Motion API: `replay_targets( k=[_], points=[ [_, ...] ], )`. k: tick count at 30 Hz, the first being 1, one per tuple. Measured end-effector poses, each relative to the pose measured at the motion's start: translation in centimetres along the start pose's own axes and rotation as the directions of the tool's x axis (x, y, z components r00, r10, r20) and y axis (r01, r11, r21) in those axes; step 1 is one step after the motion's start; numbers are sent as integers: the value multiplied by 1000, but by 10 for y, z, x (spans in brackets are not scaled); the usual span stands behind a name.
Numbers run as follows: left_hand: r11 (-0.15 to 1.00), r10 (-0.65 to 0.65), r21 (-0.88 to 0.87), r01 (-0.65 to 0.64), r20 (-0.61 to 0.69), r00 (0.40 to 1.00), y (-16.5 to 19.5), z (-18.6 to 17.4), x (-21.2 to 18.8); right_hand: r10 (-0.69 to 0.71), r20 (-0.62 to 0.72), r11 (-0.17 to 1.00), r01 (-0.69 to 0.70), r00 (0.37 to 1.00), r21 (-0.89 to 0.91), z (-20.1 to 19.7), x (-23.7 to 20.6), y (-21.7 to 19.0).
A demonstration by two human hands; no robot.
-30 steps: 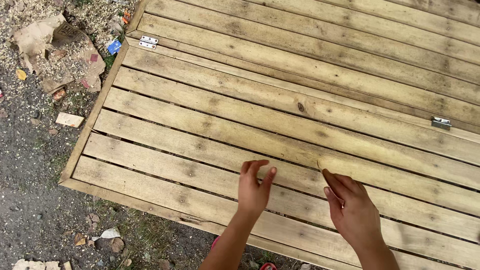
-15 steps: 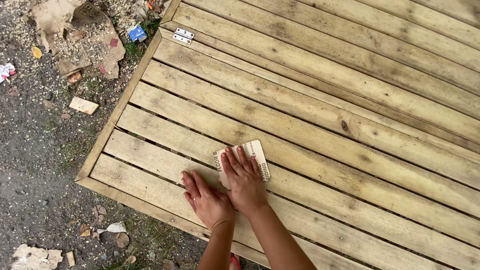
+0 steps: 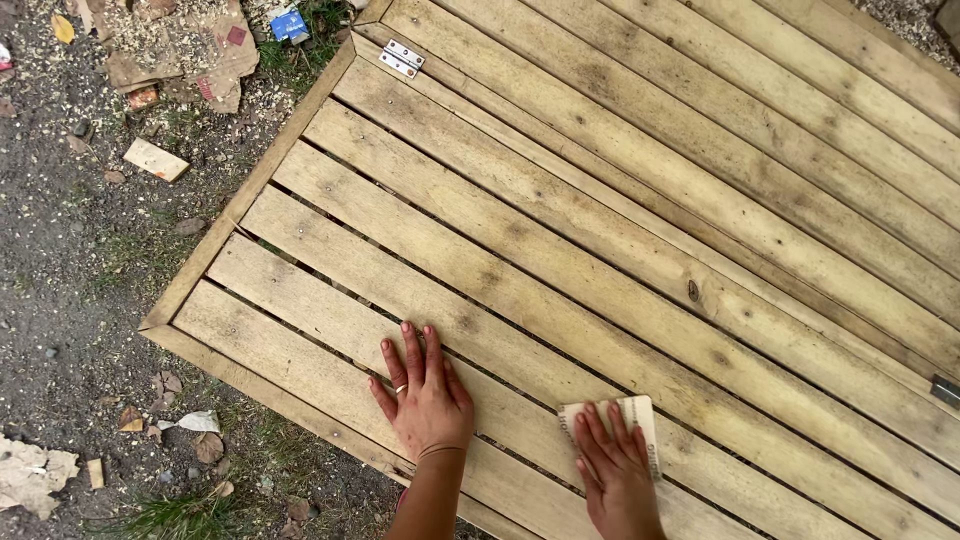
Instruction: The person sands the slatted wooden surface of a folding table outdoors, rubbing sandpaper back and forth across the planks with one hand while steadying the table with the other. They briefly handle a red sanding block, then continue sanding different sections of the tabletop.
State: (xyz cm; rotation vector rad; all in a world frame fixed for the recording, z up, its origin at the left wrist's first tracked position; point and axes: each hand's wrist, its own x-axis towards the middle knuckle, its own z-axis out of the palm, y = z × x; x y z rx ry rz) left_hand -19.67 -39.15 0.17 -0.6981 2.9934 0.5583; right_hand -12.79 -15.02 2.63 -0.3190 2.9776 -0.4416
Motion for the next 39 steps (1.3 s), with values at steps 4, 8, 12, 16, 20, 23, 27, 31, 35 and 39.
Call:
replay_targets(
  k=[4, 8, 12, 16, 20, 23, 27, 31, 35, 39],
  points=[
    [1000, -15, -12, 15, -23, 1000, -9, -1, 11, -263, -54, 949, 268, 963, 163, 33, 141, -98],
    [999, -16, -50, 14, -44, 999, -9, -5, 12, -366, 30, 923, 359, 930, 142, 15, 187, -130],
    [997, -72, -47, 69, -74, 995, 10, 2, -6, -325, 166, 946, 320, 931, 57, -27, 99, -54],
    [988, -154, -2, 154, -99, 983, 39, 13, -27, 37, 495, 963, 102, 868, -251, -34, -7, 65],
    [978, -209, 9, 209, 26, 978, 47, 22, -31, 279, 808, 851, 256, 520, -458, -8, -29, 106],
    [974, -222, 35, 222, -6, 975, 43, 24, -23, -96, 554, 930, 273, 827, -246, 8, 26, 56],
    [974, -223, 39, 222, 49, 974, 39, 20, -16, -352, 302, 930, 367, 886, 8, 18, 144, -52],
    [971, -241, 15, 240, 96, 966, 40, 17, -15, -388, 274, 917, 398, 880, 21, 0, 167, -80],
    [975, -222, 30, 222, 27, 975, 41, 15, -16, -243, 413, 932, 330, 878, -153, -35, 78, -12],
    [972, -229, 55, 228, 3, 974, 41, 13, -13, -173, 478, 938, 292, 861, -186, -24, 58, 15]
  ],
)
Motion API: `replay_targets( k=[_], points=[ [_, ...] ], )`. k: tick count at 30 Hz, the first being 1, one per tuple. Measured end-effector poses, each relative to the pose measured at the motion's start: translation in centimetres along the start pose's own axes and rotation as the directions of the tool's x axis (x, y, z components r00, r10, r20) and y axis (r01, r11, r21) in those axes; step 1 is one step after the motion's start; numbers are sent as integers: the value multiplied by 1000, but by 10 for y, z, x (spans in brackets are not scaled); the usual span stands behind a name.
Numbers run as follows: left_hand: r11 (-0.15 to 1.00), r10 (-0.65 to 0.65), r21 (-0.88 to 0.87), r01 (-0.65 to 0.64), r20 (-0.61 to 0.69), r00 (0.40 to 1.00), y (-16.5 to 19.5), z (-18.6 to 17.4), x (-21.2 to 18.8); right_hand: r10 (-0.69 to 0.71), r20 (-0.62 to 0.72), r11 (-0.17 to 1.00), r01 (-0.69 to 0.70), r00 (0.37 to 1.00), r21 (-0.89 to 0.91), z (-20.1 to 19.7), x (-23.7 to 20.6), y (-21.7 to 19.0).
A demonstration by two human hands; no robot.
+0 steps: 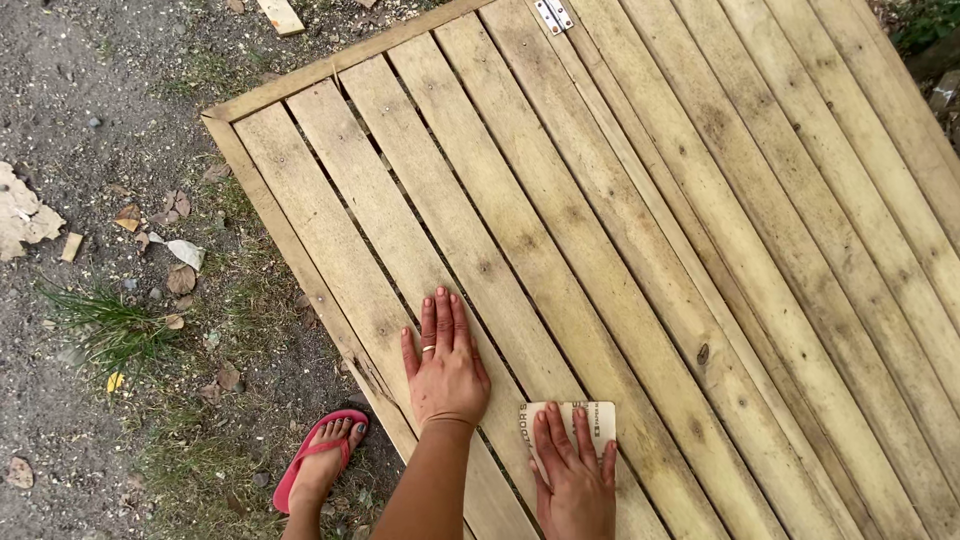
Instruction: The person sands the slatted wooden surface of a folding table outdoors, rubbing sandpaper back and forth across the planks with one hand while steadying the table with the other. They briefly handle a red sanding block, then continue sanding different sections of the tabletop.
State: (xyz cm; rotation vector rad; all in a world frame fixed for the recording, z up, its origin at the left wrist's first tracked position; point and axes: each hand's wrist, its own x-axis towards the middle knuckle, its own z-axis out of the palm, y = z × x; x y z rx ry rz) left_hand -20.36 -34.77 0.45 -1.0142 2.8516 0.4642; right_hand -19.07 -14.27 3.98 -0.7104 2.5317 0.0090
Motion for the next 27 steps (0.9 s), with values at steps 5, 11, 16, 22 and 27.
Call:
replay_targets(
  k=[5, 11, 16, 22, 27],
  points=[
    [996, -14, -86, 23, 109, 994, 1, -4, 3, -164, -263, 975, 197, 951, 105, -34, 141, -62],
    [999, 15, -48, -14, 24, 1000, -1, -9, 1, -160, -224, 976, 189, 961, 112, -51, 92, -49],
    [997, -7, 76, 0, 99, 995, 0, -5, -3, 182, 442, 948, -38, 878, -315, 19, -53, 49],
    [1000, 13, -13, -13, -43, 999, 1, 4, -5, -65, -284, 997, 50, 957, -58, 16, 20, 20],
    [1000, 12, -19, -13, -46, 999, -1, 3, -3, -62, -168, 998, 64, 984, 8, -53, 164, -52]
  ],
)
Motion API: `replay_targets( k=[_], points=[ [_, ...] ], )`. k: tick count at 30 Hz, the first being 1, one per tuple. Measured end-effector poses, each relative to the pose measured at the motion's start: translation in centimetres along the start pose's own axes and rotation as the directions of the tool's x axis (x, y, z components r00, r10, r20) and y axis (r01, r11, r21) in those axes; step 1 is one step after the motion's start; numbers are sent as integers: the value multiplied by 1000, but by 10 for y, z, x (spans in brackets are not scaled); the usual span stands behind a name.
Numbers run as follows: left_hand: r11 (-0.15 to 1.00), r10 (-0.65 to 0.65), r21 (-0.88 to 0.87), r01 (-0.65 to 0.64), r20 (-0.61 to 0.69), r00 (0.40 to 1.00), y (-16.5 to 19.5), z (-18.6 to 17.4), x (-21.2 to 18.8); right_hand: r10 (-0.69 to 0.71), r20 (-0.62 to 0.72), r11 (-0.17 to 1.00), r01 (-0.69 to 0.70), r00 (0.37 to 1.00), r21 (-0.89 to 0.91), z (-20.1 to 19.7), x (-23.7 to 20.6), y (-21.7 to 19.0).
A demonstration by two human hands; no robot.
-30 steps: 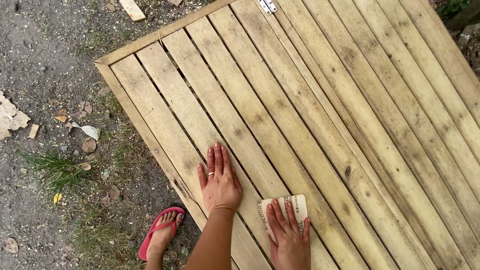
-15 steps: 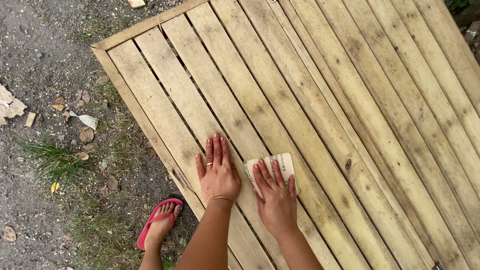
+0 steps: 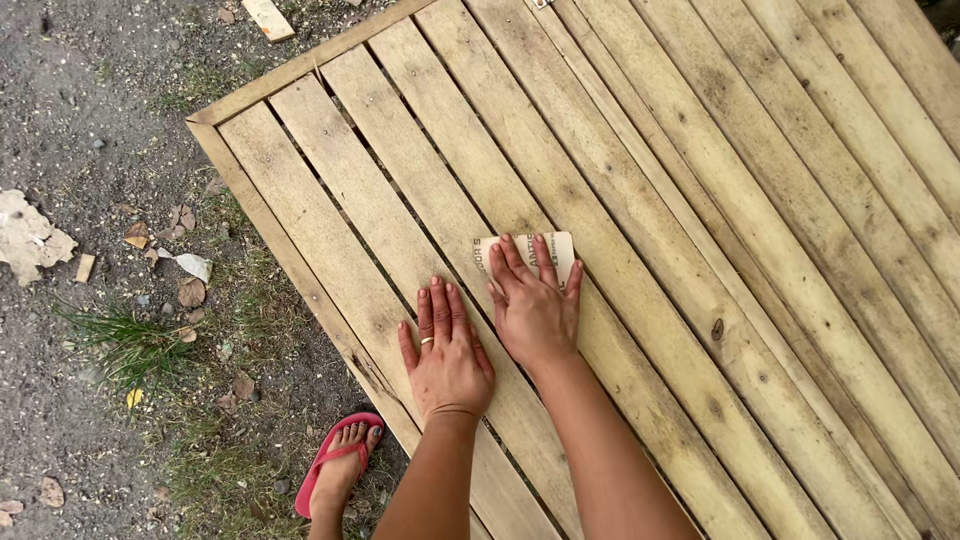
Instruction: The person sands the slatted wooden surface of a folding table outdoors, rubbing sandpaper back and forth across the planks with one hand while steadying the table with the other. They briefly handle a red sanding block, then continue sanding different sections of the tabletop.
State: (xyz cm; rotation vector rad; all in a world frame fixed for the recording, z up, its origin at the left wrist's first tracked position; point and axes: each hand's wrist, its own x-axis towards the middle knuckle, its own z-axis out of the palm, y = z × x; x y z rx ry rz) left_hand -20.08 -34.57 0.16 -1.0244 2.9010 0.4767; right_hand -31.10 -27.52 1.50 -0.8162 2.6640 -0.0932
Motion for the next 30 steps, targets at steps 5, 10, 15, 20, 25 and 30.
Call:
replay_targets(
  k=[5, 10, 15, 20, 25, 30],
  points=[
    [1000, 11, -12, -11, 5, 1000, -2, 1, -1, -52, -92, 999, 52, 994, -9, 1, -77, 25],
    [1000, 4, -17, -4, -3, 1000, 0, 2, -5, 217, 351, 953, -121, 911, -278, 34, -255, 109],
    [1000, -2, 12, 2, 8, 1000, 2, 2, -7, 99, -62, 989, -105, 993, -102, 39, -205, 89],
    [1000, 9, -3, -9, -28, 1000, 1, 2, -6, -19, -133, 1000, 19, 991, 2, 3, -24, 9],
    [999, -14, -37, 15, 4, 1000, -1, 3, -8, -33, -107, 999, 33, 994, 5, -2, -65, 25],
    [1000, 1, -9, -2, -27, 1000, 0, 3, -10, 139, -48, 983, -144, 989, -115, 35, -258, 115]
  ],
)
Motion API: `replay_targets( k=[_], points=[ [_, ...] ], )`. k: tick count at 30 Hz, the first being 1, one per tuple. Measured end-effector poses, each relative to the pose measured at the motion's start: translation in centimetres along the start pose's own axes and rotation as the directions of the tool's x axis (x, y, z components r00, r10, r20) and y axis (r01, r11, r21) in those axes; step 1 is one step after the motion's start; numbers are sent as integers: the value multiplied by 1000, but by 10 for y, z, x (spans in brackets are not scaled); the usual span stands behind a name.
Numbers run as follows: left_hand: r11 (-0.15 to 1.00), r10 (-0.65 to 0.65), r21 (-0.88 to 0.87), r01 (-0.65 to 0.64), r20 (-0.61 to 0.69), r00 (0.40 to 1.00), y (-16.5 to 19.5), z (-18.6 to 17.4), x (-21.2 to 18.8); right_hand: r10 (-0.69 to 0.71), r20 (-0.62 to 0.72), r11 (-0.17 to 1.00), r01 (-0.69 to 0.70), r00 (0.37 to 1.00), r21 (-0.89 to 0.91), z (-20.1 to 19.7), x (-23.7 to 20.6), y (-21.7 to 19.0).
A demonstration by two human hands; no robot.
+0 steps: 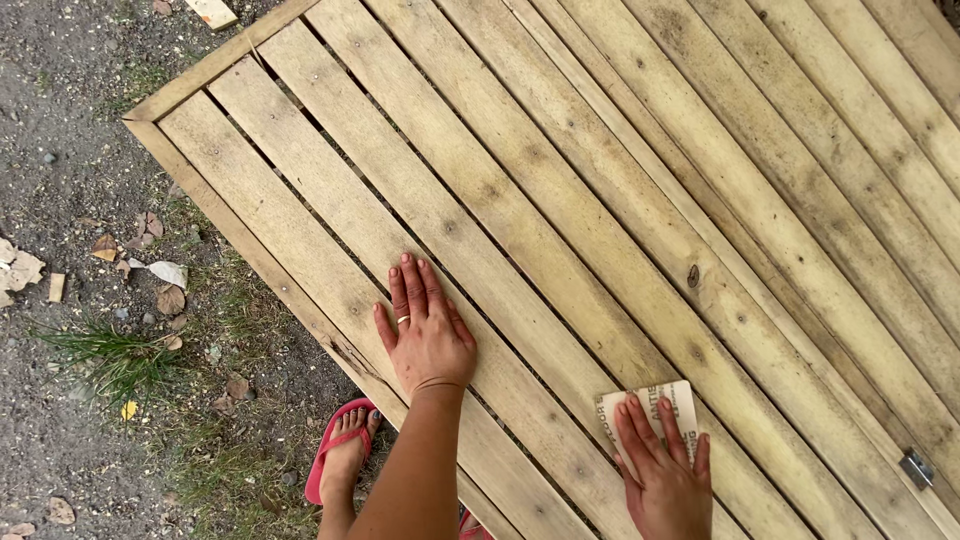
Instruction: The person sands the slatted wooden surface of a folding table outdoors, rubbing sandpaper back and forth across the planks with one hand while steadying the table with the other. They briefly handle a red sanding block, then continue sanding different sections of the tabletop.
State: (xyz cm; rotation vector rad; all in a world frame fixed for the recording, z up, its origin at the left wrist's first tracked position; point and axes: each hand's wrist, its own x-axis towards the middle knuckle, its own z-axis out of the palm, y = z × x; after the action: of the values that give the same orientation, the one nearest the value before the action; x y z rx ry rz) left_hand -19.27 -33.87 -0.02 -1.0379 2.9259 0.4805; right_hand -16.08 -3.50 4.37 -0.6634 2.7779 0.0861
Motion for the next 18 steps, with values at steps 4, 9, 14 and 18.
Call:
replay_targets(
  k=[4, 9, 14, 18],
  points=[
    [1000, -5, 4, 5, 21, 1000, 2, 0, -1, 79, 15, 996, -78, 997, -34, 18, -7, 5],
    [1000, -7, -11, 7, 17, 1000, 2, 0, -1, -112, -70, 986, 120, 991, 113, -25, 167, -91],
    [1000, -9, -13, 9, 27, 1000, 0, 0, -1, -164, -93, 966, 179, 982, 187, -54, 223, -130],
    [1000, 8, -23, -7, 30, 1000, -1, -1, -1, -194, -23, 977, 195, 981, 87, -23, 85, -55]
  ],
)
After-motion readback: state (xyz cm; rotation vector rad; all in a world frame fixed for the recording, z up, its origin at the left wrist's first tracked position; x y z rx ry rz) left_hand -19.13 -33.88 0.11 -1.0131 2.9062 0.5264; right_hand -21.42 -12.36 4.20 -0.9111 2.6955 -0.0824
